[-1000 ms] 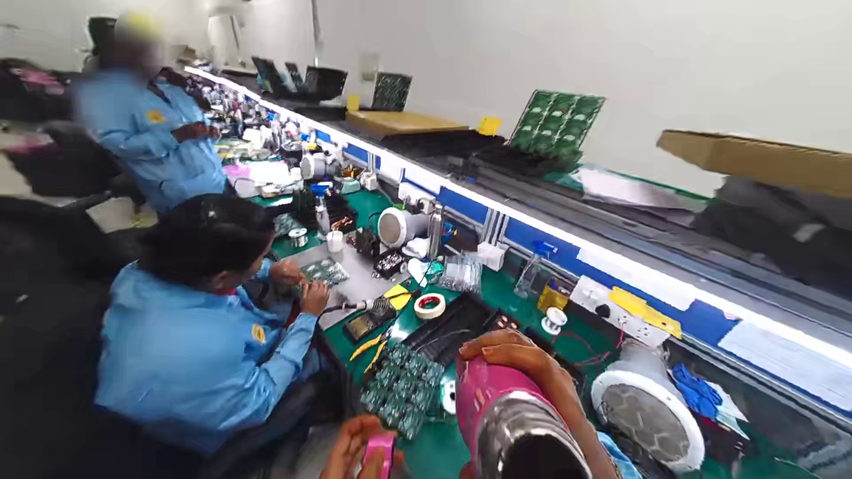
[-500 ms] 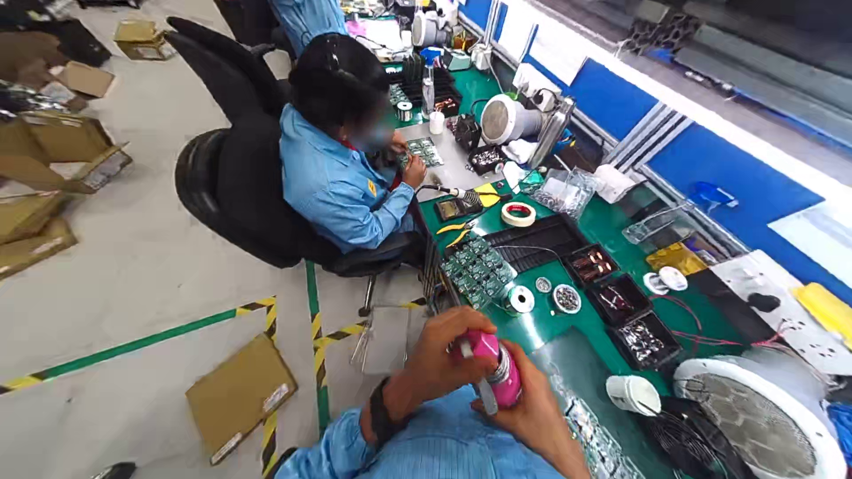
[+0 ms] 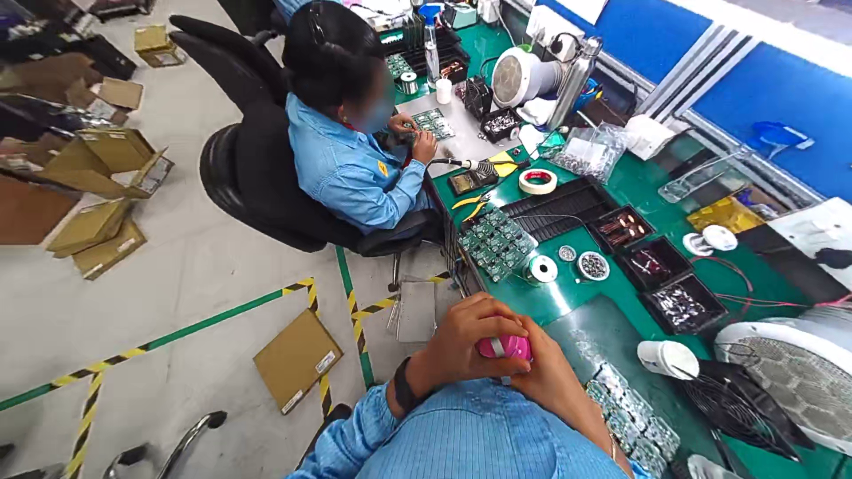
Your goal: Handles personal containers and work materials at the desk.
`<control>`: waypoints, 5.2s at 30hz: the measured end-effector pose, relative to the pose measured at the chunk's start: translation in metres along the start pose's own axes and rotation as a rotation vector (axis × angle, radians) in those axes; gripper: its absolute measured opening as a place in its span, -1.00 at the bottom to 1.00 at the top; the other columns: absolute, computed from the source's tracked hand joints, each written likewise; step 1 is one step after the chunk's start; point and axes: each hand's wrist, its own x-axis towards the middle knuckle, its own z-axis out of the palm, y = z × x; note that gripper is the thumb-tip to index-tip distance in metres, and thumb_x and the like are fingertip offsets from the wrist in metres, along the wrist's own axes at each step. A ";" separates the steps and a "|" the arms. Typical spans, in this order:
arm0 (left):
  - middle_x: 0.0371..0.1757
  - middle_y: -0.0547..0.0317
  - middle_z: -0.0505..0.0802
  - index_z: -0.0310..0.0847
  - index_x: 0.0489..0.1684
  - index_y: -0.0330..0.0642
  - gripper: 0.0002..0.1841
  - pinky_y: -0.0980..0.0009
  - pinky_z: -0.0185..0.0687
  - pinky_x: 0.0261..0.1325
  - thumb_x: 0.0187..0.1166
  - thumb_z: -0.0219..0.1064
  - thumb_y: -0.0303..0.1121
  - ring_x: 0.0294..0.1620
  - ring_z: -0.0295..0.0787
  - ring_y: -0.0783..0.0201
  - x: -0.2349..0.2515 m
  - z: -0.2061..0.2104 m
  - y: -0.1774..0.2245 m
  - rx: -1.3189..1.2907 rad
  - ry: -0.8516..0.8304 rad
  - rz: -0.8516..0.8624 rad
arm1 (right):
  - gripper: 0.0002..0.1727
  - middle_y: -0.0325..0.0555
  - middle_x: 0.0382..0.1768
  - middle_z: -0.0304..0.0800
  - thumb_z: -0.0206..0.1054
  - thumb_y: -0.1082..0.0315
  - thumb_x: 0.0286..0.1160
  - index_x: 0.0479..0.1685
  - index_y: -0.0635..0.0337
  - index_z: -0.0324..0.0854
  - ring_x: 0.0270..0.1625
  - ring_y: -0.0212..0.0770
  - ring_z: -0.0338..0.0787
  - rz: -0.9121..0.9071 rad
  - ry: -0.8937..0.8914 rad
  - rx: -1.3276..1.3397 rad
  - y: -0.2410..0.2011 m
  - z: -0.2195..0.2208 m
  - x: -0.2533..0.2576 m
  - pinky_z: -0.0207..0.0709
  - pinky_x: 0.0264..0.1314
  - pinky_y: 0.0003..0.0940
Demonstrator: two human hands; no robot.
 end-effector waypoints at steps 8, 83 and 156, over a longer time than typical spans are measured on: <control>0.21 0.10 0.78 0.63 0.26 -0.20 -0.41 0.55 0.59 0.41 0.40 0.57 0.02 0.32 0.69 0.44 0.001 0.001 0.002 -0.136 0.084 -0.041 | -0.15 0.10 0.06 0.87 0.66 0.10 -0.16 0.31 0.35 0.60 0.07 0.01 0.88 -0.039 0.030 0.065 0.006 0.004 0.000 0.70 0.12 0.03; -0.27 -0.10 0.83 0.61 -0.36 -0.41 -0.72 0.18 0.24 0.69 0.41 0.49 -0.30 0.10 0.79 0.15 0.029 0.004 -0.001 -0.539 -0.243 0.068 | -0.21 -0.02 0.12 0.85 0.59 -0.10 0.19 0.32 0.33 0.58 0.29 -0.45 0.75 -0.317 -0.065 0.300 0.023 0.005 0.015 0.50 0.43 -0.55; -0.21 -0.04 0.82 0.61 -0.18 -0.35 -0.61 0.37 0.47 0.42 0.31 0.51 -0.17 0.09 0.74 0.24 0.010 0.020 -0.003 -0.438 -0.042 0.027 | -0.26 -0.01 -0.17 0.86 0.49 -0.28 0.12 0.04 0.23 0.65 0.00 -0.30 0.84 -0.433 0.074 0.153 0.037 0.016 0.017 0.67 0.07 -0.41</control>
